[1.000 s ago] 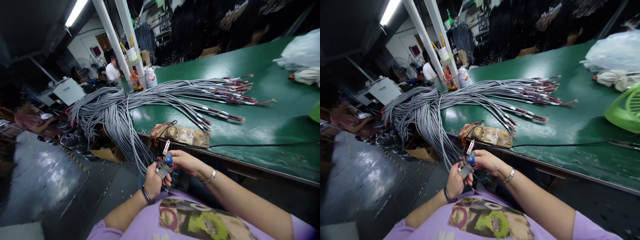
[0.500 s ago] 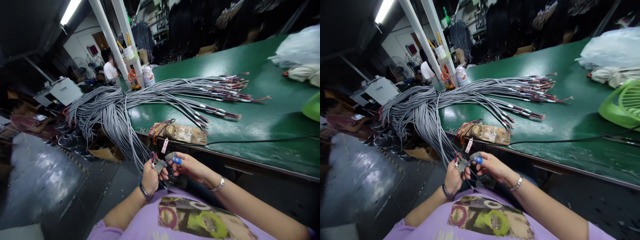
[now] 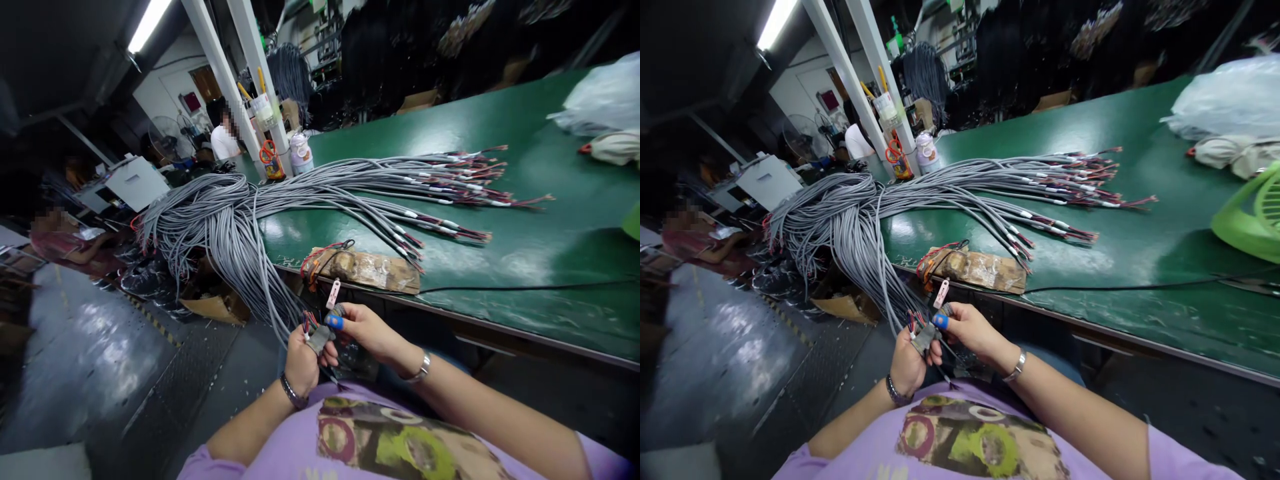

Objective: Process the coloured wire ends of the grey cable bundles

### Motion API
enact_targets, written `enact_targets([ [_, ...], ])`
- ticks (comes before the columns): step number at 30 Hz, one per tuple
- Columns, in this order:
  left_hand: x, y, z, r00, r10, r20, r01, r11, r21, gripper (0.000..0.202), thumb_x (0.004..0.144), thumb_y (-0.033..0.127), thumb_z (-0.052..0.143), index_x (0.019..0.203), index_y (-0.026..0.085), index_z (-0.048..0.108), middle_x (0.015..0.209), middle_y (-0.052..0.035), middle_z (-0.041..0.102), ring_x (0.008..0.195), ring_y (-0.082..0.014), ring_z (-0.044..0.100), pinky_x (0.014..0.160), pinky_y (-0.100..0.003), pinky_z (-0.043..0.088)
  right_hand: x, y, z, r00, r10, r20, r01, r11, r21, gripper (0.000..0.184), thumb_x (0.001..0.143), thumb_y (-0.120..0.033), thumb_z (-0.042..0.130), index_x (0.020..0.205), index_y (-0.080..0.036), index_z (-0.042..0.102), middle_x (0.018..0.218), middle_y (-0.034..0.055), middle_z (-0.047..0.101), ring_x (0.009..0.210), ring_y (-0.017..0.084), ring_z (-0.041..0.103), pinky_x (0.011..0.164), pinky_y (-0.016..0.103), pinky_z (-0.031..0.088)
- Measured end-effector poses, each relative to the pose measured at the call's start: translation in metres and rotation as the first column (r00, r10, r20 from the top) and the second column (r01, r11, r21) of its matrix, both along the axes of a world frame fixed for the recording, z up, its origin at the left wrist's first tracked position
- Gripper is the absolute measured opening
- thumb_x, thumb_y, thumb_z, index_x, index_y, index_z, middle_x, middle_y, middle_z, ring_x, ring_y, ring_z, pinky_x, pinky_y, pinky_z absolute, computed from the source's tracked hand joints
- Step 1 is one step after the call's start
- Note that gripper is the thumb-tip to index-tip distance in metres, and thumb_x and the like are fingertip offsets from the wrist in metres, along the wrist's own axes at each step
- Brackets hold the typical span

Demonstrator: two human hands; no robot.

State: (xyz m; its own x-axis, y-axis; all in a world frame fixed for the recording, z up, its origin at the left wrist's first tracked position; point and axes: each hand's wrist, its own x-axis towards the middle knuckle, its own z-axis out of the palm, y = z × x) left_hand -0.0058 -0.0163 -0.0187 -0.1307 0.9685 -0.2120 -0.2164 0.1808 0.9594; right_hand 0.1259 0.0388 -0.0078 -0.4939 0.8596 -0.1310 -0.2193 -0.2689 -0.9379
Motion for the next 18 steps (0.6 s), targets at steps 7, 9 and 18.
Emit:
enact_targets([
  [7,0.0,0.003,0.008,0.992,0.08,0.101,-0.077,0.996,-0.037,0.038,0.065,0.05,0.066,0.066,0.014,0.054,0.047,-0.0001,0.058,0.033,-0.0079,0.049,0.034,-0.017,0.027,0.0,0.001,-0.003,1.0,-0.025,-0.006,0.025,1.0,0.011,0.038,0.061,-0.048,0.076,0.064,-0.017,0.056,0.053,-0.0044,0.05,0.049,0.008,0.039,0.049,0.024,0.032],
  [9,-0.002,0.004,0.007,0.988,0.101,0.119,-0.098,0.995,-0.032,0.037,0.065,0.049,0.066,0.067,0.014,0.055,0.048,-0.0004,0.059,0.033,-0.008,0.049,0.034,-0.017,0.026,0.004,-0.001,-0.005,1.0,-0.001,-0.021,0.0,1.0,-0.004,0.038,0.059,-0.047,0.078,0.063,-0.016,0.055,0.052,-0.0049,0.048,0.048,0.007,0.038,0.049,0.023,0.031],
  [18,-0.005,0.006,0.013,0.976,0.07,0.205,-0.059,0.997,-0.057,0.038,0.063,0.051,0.067,0.068,0.014,0.057,0.046,0.0003,0.057,0.033,-0.0084,0.047,0.033,-0.018,0.03,0.018,0.012,-0.016,0.97,-0.155,-0.187,0.092,0.948,-0.306,0.034,0.073,-0.052,0.066,0.068,-0.018,0.06,0.061,-0.0009,0.055,0.048,0.008,0.042,0.051,0.025,0.044],
])
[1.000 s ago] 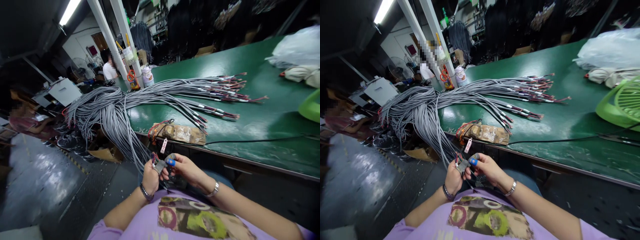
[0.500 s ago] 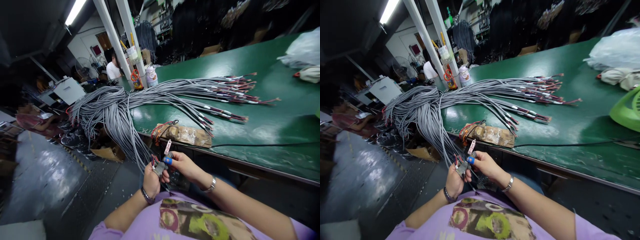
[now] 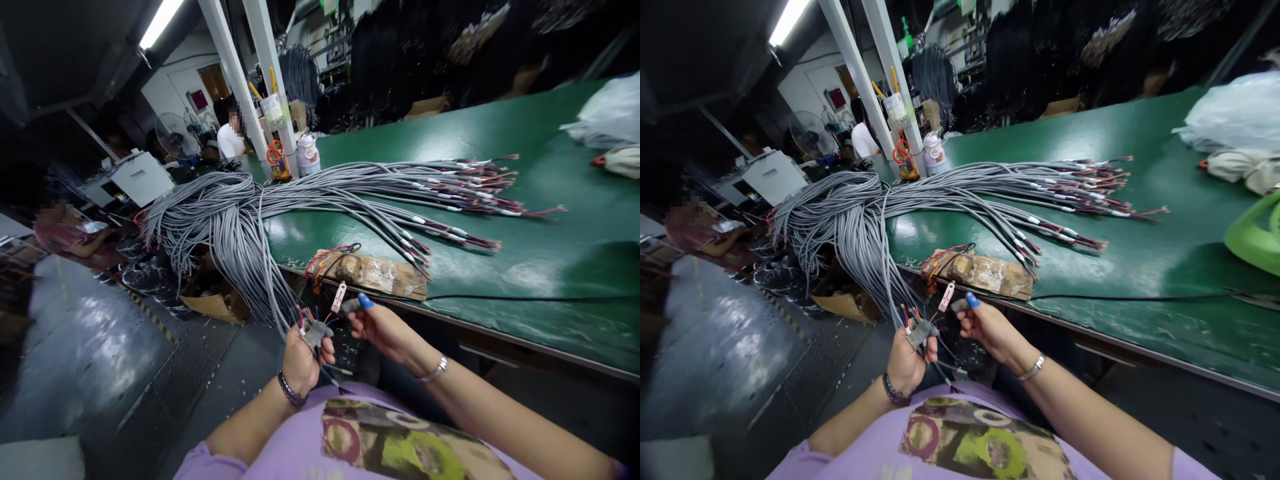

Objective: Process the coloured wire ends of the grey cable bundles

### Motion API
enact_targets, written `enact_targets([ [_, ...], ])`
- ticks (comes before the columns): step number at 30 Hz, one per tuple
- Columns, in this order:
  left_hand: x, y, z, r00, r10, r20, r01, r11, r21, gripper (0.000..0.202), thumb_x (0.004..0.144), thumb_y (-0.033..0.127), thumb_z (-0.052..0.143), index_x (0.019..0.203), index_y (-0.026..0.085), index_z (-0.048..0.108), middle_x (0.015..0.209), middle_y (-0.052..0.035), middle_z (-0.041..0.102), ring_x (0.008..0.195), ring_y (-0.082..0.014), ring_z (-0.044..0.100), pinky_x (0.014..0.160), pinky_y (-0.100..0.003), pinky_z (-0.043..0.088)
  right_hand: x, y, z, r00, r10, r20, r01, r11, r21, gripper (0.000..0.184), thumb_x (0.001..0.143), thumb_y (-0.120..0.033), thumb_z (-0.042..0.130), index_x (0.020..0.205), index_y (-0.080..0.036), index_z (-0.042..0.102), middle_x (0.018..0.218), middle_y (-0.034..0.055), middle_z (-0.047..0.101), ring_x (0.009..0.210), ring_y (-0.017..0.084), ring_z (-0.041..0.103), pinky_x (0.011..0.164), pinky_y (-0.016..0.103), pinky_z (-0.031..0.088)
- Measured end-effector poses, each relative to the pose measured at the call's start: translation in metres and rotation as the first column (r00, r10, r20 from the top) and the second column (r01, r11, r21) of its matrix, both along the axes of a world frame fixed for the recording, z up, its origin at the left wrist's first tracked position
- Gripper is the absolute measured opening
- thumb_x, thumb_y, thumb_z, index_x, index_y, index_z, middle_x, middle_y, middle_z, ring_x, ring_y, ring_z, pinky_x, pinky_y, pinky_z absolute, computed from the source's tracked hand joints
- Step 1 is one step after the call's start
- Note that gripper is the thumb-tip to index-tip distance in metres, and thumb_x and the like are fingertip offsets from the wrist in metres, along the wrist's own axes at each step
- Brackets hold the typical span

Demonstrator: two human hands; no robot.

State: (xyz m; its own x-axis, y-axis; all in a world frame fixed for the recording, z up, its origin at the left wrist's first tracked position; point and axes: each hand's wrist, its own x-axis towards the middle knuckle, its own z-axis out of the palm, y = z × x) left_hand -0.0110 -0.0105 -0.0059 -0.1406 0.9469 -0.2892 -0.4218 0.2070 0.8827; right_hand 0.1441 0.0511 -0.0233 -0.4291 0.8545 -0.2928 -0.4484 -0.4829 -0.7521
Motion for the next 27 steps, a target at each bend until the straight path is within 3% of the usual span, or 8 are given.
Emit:
enact_targets([
  [3,0.006,0.001,0.006,0.995,-0.104,-0.007,0.104,0.995,-0.002,0.04,0.06,0.052,0.068,0.066,0.014,0.058,0.044,-0.0002,0.056,0.032,-0.0084,0.047,0.031,-0.018,0.031,-0.007,0.01,0.01,0.998,0.052,-0.037,-0.052,0.998,-0.017,0.033,0.077,-0.051,0.062,0.078,-0.018,0.064,0.073,0.0031,0.062,0.055,0.01,0.05,0.054,0.025,0.048],
  [8,0.011,0.008,0.011,0.99,-0.141,-0.013,0.141,0.99,0.009,0.043,0.061,0.056,0.068,0.064,0.014,0.058,0.042,0.0001,0.055,0.029,-0.007,0.044,0.03,-0.017,0.03,-0.019,0.012,0.023,0.999,0.045,-0.03,-0.043,0.998,0.056,0.035,0.072,-0.051,0.068,0.071,-0.017,0.062,0.066,-0.0001,0.058,0.053,0.008,0.047,0.052,0.021,0.044],
  [13,0.012,0.011,0.01,0.991,-0.132,0.003,0.132,0.991,0.022,0.045,0.061,0.058,0.067,0.064,0.014,0.056,0.042,0.0007,0.054,0.029,-0.007,0.043,0.03,-0.017,0.031,-0.019,0.008,0.023,1.0,-0.024,-0.012,0.024,0.999,0.03,0.033,0.069,-0.049,0.072,0.074,-0.017,0.064,0.069,0.0004,0.06,0.056,0.008,0.048,0.054,0.02,0.044],
  [20,0.015,0.012,0.007,0.99,-0.142,-0.02,0.142,0.99,0.004,0.036,0.061,0.047,0.07,0.067,0.015,0.055,0.042,0.0013,0.055,0.029,-0.0063,0.043,0.03,-0.017,0.024,-0.023,0.008,0.023,0.994,-0.086,-0.073,0.088,0.996,0.022,0.031,0.066,-0.045,0.075,0.067,-0.016,0.064,0.061,0.0003,0.058,0.058,0.011,0.049,0.055,0.022,0.041],
  [27,0.013,0.009,0.006,0.988,-0.138,-0.062,0.139,0.99,0.0,0.043,0.062,0.055,0.067,0.07,0.014,0.056,0.041,0.0015,0.055,0.028,-0.0067,0.043,0.029,-0.016,0.023,-0.02,0.006,0.02,0.992,-0.023,-0.127,0.024,1.0,0.006,0.028,0.076,-0.046,0.067,0.075,-0.018,0.063,0.065,-0.0003,0.06,0.056,0.01,0.05,0.053,0.022,0.043],
])
